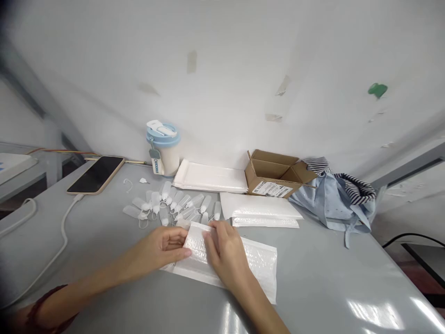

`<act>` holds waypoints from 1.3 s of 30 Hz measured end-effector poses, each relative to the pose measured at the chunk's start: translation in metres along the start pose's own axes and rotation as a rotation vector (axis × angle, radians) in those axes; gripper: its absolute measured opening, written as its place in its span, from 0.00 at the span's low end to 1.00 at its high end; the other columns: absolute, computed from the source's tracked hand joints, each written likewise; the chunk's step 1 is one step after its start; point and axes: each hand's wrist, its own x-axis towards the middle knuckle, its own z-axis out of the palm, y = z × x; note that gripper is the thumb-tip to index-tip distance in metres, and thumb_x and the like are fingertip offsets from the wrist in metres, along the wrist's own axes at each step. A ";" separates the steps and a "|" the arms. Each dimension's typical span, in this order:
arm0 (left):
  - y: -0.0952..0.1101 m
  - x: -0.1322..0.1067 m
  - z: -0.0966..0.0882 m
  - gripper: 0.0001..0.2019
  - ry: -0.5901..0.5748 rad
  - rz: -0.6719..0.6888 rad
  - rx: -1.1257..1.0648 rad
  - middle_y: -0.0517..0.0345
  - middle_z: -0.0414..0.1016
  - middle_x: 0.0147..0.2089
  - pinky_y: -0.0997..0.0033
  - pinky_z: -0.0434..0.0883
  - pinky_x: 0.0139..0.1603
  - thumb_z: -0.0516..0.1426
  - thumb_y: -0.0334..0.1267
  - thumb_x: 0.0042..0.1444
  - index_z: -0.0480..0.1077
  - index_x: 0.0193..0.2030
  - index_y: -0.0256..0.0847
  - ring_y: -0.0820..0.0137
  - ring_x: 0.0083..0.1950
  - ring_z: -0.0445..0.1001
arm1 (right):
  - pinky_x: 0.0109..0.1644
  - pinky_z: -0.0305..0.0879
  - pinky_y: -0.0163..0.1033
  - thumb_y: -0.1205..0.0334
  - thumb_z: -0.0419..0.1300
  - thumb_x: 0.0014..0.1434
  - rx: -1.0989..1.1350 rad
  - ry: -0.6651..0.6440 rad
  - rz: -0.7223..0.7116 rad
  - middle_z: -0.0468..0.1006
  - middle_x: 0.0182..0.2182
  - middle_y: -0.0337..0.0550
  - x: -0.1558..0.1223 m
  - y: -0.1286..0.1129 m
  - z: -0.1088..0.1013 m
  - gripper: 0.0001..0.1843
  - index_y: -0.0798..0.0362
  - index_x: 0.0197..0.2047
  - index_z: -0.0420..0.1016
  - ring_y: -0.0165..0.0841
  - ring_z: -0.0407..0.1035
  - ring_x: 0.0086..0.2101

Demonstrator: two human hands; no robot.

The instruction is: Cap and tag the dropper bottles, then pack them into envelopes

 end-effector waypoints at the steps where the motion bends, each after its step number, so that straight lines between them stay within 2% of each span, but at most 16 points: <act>1: -0.001 0.001 0.000 0.09 -0.034 -0.019 -0.025 0.61 0.72 0.24 0.75 0.67 0.28 0.57 0.41 0.53 0.72 0.27 0.39 0.70 0.28 0.72 | 0.42 0.67 0.46 0.58 0.51 0.64 -0.022 -0.039 -0.055 0.76 0.39 0.49 -0.001 -0.002 -0.001 0.12 0.54 0.47 0.66 0.41 0.70 0.39; 3: -0.004 0.002 0.000 0.09 -0.040 -0.052 -0.045 0.62 0.72 0.24 0.74 0.67 0.28 0.56 0.41 0.54 0.71 0.28 0.39 0.70 0.28 0.71 | 0.48 0.65 0.51 0.51 0.57 0.61 -0.081 -0.132 -0.159 0.73 0.47 0.54 -0.003 -0.005 -0.003 0.24 0.55 0.55 0.62 0.45 0.67 0.46; 6: -0.006 0.003 -0.003 0.09 0.014 -0.065 -0.005 0.64 0.68 0.23 0.75 0.64 0.27 0.56 0.41 0.54 0.69 0.27 0.40 0.71 0.26 0.68 | 0.53 0.60 0.60 0.42 0.62 0.53 -0.165 -0.221 -0.257 0.66 0.55 0.61 -0.006 -0.009 -0.002 0.43 0.58 0.63 0.54 0.52 0.60 0.54; 9: -0.005 0.003 -0.006 0.10 0.029 -0.065 0.049 0.67 0.61 0.21 0.75 0.58 0.24 0.53 0.42 0.57 0.65 0.28 0.40 0.74 0.23 0.61 | 0.56 0.55 0.66 0.39 0.66 0.46 -0.242 -0.247 -0.277 0.61 0.59 0.66 -0.009 -0.010 0.002 0.54 0.61 0.65 0.50 0.58 0.54 0.58; 11: -0.004 0.002 -0.006 0.11 0.017 -0.067 0.058 0.69 0.57 0.20 0.76 0.55 0.23 0.50 0.43 0.60 0.61 0.28 0.41 0.75 0.22 0.56 | 0.56 0.54 0.66 0.45 0.68 0.47 -0.274 -0.244 -0.274 0.60 0.60 0.65 -0.009 -0.011 0.003 0.52 0.60 0.66 0.49 0.58 0.53 0.58; 14: -0.002 0.000 -0.006 0.12 -0.014 -0.096 0.023 0.70 0.54 0.20 0.76 0.53 0.22 0.46 0.45 0.63 0.57 0.31 0.43 0.75 0.21 0.54 | 0.57 0.57 0.62 0.57 0.65 0.52 -0.244 -0.233 -0.274 0.63 0.58 0.62 -0.009 -0.013 0.002 0.44 0.59 0.66 0.49 0.53 0.56 0.57; 20: 0.003 -0.002 -0.007 0.12 -0.047 -0.068 0.045 0.68 0.53 0.25 0.74 0.57 0.26 0.43 0.45 0.65 0.55 0.31 0.44 0.73 0.26 0.56 | 0.56 0.60 0.56 0.59 0.63 0.52 -0.159 -0.229 -0.213 0.65 0.55 0.58 -0.008 -0.013 -0.002 0.40 0.57 0.64 0.51 0.50 0.58 0.55; 25: 0.010 -0.003 -0.013 0.12 -0.107 -0.043 -0.055 0.67 0.55 0.25 0.75 0.59 0.26 0.45 0.44 0.64 0.57 0.30 0.43 0.73 0.26 0.57 | 0.54 0.60 0.57 0.70 0.58 0.49 -0.183 -0.180 -0.172 0.67 0.50 0.54 -0.009 -0.009 0.000 0.40 0.56 0.64 0.50 0.47 0.62 0.50; 27: 0.011 -0.001 -0.015 0.14 -0.040 -0.029 -0.089 0.65 0.62 0.26 0.74 0.63 0.28 0.46 0.44 0.63 0.60 0.29 0.42 0.73 0.27 0.62 | 0.52 0.61 0.56 0.72 0.56 0.48 -0.190 -0.163 -0.167 0.68 0.49 0.53 -0.008 -0.008 0.001 0.39 0.56 0.63 0.51 0.47 0.62 0.48; 29: 0.010 0.002 -0.017 0.13 0.134 -0.017 -0.051 0.61 0.69 0.30 0.73 0.66 0.31 0.47 0.45 0.62 0.64 0.30 0.41 0.70 0.31 0.68 | 0.51 0.62 0.55 0.73 0.55 0.48 -0.185 -0.137 -0.164 0.68 0.49 0.53 -0.007 -0.007 0.000 0.37 0.56 0.62 0.53 0.46 0.63 0.48; 31: 0.006 0.005 -0.020 0.11 0.332 -0.026 0.042 0.58 0.72 0.35 0.71 0.68 0.33 0.51 0.46 0.59 0.66 0.35 0.41 0.68 0.35 0.72 | 0.50 0.63 0.54 0.72 0.55 0.50 -0.177 -0.100 -0.166 0.68 0.49 0.54 -0.006 -0.005 -0.001 0.35 0.56 0.61 0.53 0.46 0.63 0.47; 32: 0.004 0.007 -0.021 0.11 0.386 -0.039 0.083 0.58 0.72 0.37 0.71 0.69 0.33 0.54 0.47 0.57 0.66 0.38 0.42 0.67 0.35 0.72 | 0.50 0.63 0.54 0.71 0.54 0.51 -0.174 -0.079 -0.169 0.68 0.50 0.54 -0.006 -0.003 -0.001 0.34 0.55 0.61 0.53 0.46 0.63 0.47; 33: 0.001 0.009 -0.022 0.12 0.382 -0.057 0.107 0.57 0.72 0.37 0.71 0.69 0.33 0.55 0.47 0.56 0.67 0.39 0.41 0.67 0.35 0.72 | 0.50 0.63 0.55 0.70 0.54 0.52 -0.173 -0.060 -0.175 0.68 0.50 0.54 -0.006 -0.002 -0.002 0.33 0.55 0.61 0.53 0.46 0.63 0.48; 34: -0.001 0.010 -0.023 0.12 0.320 -0.079 0.106 0.58 0.72 0.35 0.71 0.68 0.31 0.56 0.47 0.55 0.67 0.39 0.41 0.67 0.34 0.73 | 0.51 0.62 0.55 0.70 0.54 0.52 -0.176 -0.043 -0.185 0.68 0.51 0.55 -0.006 -0.002 -0.003 0.33 0.55 0.61 0.52 0.47 0.63 0.48; 37: -0.004 0.010 -0.024 0.14 0.040 -0.159 0.013 0.61 0.69 0.23 0.73 0.64 0.24 0.53 0.47 0.57 0.68 0.30 0.38 0.69 0.24 0.69 | 0.53 0.60 0.58 0.69 0.54 0.52 -0.231 -0.026 -0.241 0.66 0.55 0.59 -0.006 -0.002 -0.003 0.35 0.58 0.63 0.50 0.49 0.60 0.53; 39: -0.004 0.010 -0.024 0.16 -0.011 -0.188 -0.045 0.64 0.64 0.19 0.74 0.59 0.21 0.52 0.46 0.58 0.66 0.26 0.39 0.72 0.21 0.65 | 0.56 0.57 0.60 0.71 0.53 0.51 -0.303 -0.047 -0.304 0.61 0.60 0.63 -0.007 -0.005 -0.001 0.37 0.63 0.65 0.49 0.52 0.54 0.59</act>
